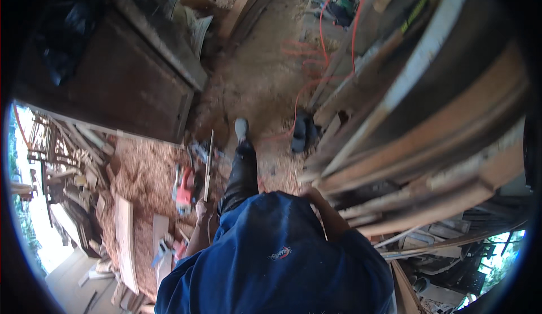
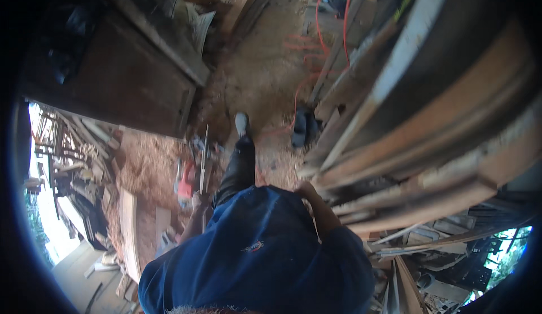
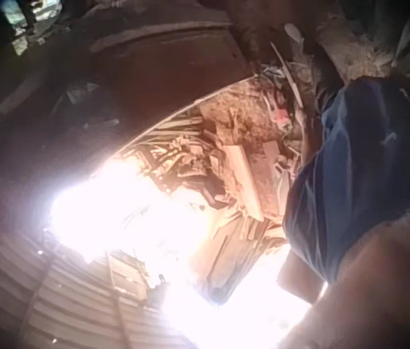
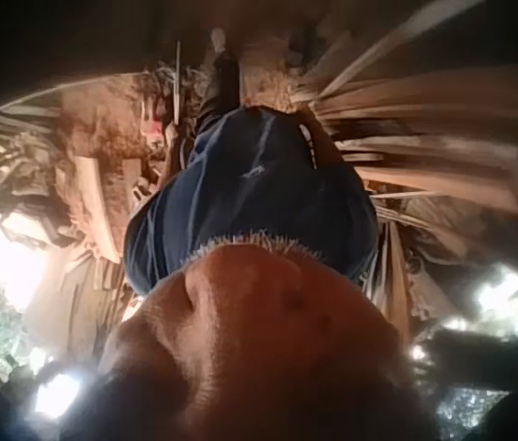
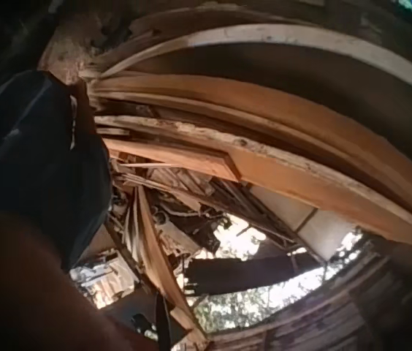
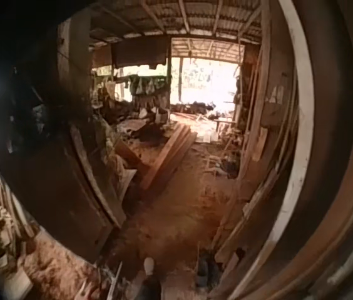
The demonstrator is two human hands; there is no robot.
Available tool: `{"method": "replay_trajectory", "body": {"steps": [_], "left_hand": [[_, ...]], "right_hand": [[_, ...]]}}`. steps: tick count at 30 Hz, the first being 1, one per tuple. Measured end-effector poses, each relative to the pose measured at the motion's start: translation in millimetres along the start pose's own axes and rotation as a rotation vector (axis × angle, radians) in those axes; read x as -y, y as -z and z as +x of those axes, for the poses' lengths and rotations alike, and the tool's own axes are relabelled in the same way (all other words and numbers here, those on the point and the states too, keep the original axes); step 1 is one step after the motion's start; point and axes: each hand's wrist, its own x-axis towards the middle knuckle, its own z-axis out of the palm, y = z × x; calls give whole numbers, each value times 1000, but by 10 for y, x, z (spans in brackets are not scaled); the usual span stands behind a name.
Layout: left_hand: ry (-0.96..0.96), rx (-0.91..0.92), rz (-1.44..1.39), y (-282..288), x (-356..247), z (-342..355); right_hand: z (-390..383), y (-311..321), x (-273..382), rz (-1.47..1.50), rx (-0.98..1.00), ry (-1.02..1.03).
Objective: The person positions and secures wood panels for a cabinet using a pneumatic nail gun and a square, then walks to a separate workbench to select and test fit thin wood strips for a jig.
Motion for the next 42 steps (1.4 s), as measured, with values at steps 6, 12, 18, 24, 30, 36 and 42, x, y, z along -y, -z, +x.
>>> {"method": "replay_trajectory", "body": {"steps": [6, 12, 18, 24, 30, 36, 42], "left_hand": [[-500, -367, -119, 1416, -2414, 1882], [-561, -163, -1203, 3339, -5857, 2339], [-662, 150, -1636, 3855, -7764, 2913], [-421, 349, -1813, 3497, -9158, 4145], [-258, 506, -1753, 3170, -10727, 5388], [-627, 646, -1579, 3592, -12271, 6134], [-699, 769, -1443, 3476, -14075, 7263]], "right_hand": [[1108, 793, -167, -289, 247, -479], [2856, 2154, 609, -99, -328, -192], [4600, 4268, 2685, 30, -805, 310], [5830, 5910, 3227, -56, -930, 425], [7482, 6913, 2764, -71, -312, 64], [8602, 8008, 2817, 45, -220, 101], [10085, 8988, 2350, 432, -389, 202]]}}
